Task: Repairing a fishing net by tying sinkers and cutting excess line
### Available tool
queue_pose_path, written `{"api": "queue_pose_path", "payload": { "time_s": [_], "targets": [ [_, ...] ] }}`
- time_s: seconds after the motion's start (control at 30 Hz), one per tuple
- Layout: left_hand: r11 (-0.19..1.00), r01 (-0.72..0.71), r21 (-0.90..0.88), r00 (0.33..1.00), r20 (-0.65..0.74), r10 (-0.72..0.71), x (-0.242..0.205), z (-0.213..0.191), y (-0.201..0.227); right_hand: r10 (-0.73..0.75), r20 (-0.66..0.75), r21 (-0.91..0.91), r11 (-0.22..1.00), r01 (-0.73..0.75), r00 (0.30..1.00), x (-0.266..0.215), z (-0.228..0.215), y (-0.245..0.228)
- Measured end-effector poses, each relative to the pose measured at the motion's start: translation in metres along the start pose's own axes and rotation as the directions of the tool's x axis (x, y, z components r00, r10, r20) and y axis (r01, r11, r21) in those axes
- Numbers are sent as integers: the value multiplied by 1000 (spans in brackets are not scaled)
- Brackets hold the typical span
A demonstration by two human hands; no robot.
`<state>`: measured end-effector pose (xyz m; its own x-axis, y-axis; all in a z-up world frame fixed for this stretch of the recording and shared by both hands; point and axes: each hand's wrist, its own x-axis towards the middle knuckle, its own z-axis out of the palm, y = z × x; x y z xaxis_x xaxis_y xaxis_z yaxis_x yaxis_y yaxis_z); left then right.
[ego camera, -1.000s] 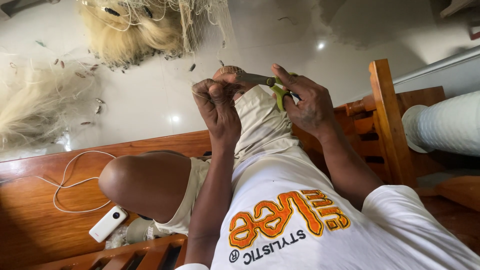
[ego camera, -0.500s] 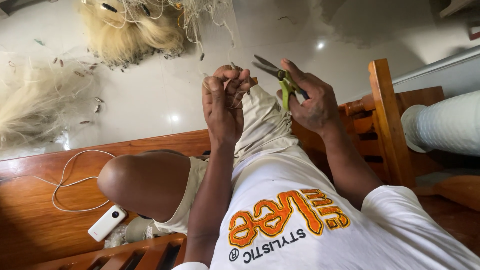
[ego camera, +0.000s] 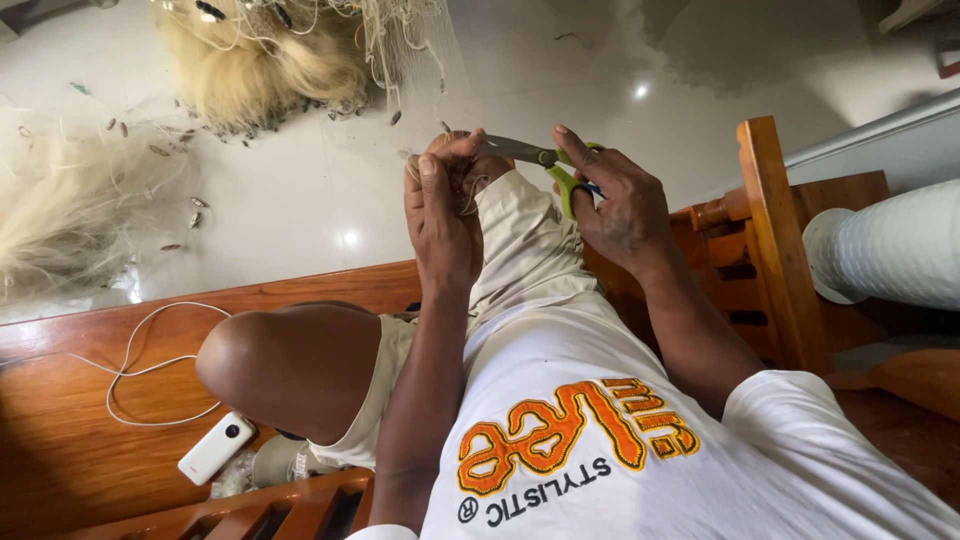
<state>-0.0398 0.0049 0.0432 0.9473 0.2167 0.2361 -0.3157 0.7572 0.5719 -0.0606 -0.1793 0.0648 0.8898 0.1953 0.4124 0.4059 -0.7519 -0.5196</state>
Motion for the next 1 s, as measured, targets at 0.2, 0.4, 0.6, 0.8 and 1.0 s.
{"api": "queue_pose_path", "payload": {
  "time_s": [0.2,0.4,0.6,0.8,1.0],
  "targets": [
    [999,-14,47,1000,2,14,3,-12,-7,12,5,-37,999,-12,1000,3,-3,-9],
    [992,-14,124,1000,-2,14,2,-4,3,51,52,-25,998,-50,997,5,-5,-11],
    [987,-21,156,1000,6,20,2,-4,6,76,99,-26,997,-74,992,7,-9,-16],
    [999,-5,52,997,-74,8,3,-3,-3,225,195,32,971,-235,955,8,-11,-17],
    [994,-88,62,931,-351,104,26,-38,8,443,382,-167,896,-411,811,-17,3,-15]
  ]
}}
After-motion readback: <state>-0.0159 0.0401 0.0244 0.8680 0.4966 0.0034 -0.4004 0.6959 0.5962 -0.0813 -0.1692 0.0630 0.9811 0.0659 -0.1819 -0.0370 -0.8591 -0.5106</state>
